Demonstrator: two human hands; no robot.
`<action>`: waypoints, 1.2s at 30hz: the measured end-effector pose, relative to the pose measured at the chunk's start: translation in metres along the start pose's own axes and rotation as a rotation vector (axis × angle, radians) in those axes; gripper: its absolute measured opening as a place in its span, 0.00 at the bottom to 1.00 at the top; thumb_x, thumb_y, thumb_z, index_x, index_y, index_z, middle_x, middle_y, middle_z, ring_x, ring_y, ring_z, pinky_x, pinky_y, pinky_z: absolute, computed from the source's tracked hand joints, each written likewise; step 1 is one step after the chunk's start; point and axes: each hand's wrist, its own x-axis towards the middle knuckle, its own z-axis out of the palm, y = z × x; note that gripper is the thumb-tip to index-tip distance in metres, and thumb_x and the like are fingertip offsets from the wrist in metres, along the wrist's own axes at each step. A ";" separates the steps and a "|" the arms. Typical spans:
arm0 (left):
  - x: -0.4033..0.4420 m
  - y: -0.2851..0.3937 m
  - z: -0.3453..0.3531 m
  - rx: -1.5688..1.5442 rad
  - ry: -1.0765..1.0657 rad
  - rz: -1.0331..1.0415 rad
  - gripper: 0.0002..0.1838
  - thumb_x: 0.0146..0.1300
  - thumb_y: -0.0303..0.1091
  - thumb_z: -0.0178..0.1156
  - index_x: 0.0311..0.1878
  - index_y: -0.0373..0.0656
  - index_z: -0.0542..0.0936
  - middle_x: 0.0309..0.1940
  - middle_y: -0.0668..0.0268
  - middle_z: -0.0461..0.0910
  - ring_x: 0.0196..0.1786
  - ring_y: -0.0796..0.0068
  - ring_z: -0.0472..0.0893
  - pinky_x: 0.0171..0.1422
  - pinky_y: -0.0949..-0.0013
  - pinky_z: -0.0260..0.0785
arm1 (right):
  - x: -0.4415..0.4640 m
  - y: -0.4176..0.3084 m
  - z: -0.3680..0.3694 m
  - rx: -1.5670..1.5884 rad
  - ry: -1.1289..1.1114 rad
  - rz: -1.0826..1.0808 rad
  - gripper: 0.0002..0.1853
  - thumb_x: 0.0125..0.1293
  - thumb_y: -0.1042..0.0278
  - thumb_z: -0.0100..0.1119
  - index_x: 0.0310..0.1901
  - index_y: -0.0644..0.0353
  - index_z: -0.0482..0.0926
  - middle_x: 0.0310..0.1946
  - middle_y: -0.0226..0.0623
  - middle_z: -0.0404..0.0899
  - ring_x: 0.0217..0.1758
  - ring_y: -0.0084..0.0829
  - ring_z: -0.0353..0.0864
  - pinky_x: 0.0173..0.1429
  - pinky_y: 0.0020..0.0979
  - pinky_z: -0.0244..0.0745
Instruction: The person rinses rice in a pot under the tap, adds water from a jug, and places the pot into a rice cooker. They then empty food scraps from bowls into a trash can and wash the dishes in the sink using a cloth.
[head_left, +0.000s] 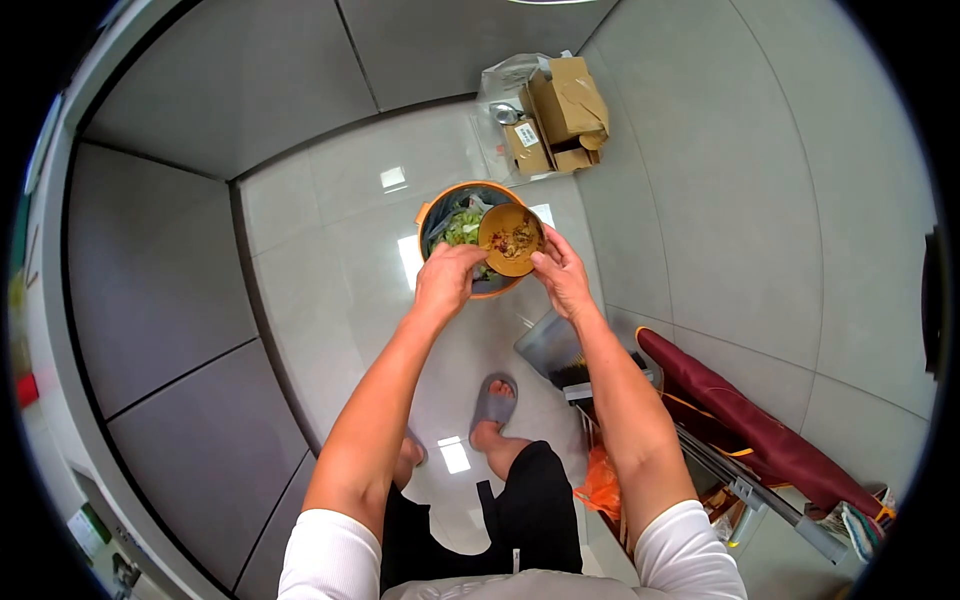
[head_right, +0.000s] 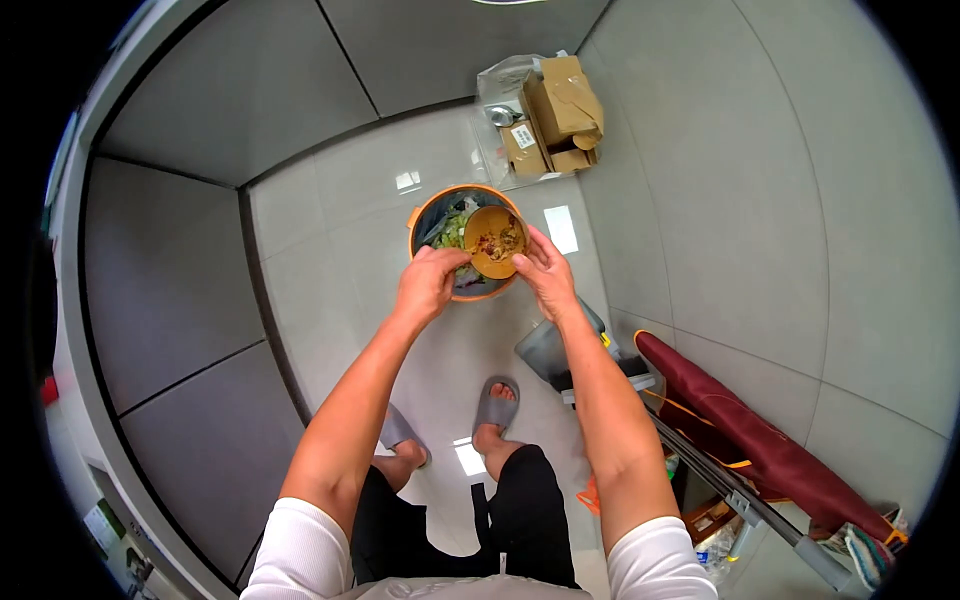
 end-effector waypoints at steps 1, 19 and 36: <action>0.005 0.000 0.007 0.040 -0.033 0.072 0.21 0.59 0.18 0.61 0.53 0.48 0.90 0.55 0.69 0.89 0.52 0.59 0.83 0.59 0.59 0.79 | 0.005 0.002 -0.005 0.003 0.004 -0.008 0.45 0.67 0.71 0.76 0.81 0.66 0.61 0.76 0.47 0.70 0.77 0.36 0.73 0.78 0.37 0.72; 0.069 -0.053 0.058 0.855 -0.422 0.527 0.07 0.63 0.38 0.64 0.36 0.56 0.91 0.41 0.76 0.89 0.53 0.68 0.80 0.59 0.62 0.68 | 0.079 0.030 -0.037 -0.584 -0.058 -0.229 0.39 0.63 0.58 0.82 0.71 0.68 0.76 0.58 0.43 0.86 0.63 0.31 0.83 0.68 0.36 0.79; 0.058 -0.029 0.059 0.079 -0.124 0.368 0.24 0.63 0.22 0.58 0.63 0.49 0.82 0.64 0.63 0.83 0.65 0.52 0.82 0.63 0.50 0.78 | 0.037 0.032 -0.024 -0.383 -0.002 -0.202 0.39 0.69 0.50 0.75 0.73 0.66 0.75 0.60 0.38 0.85 0.58 0.28 0.85 0.58 0.33 0.83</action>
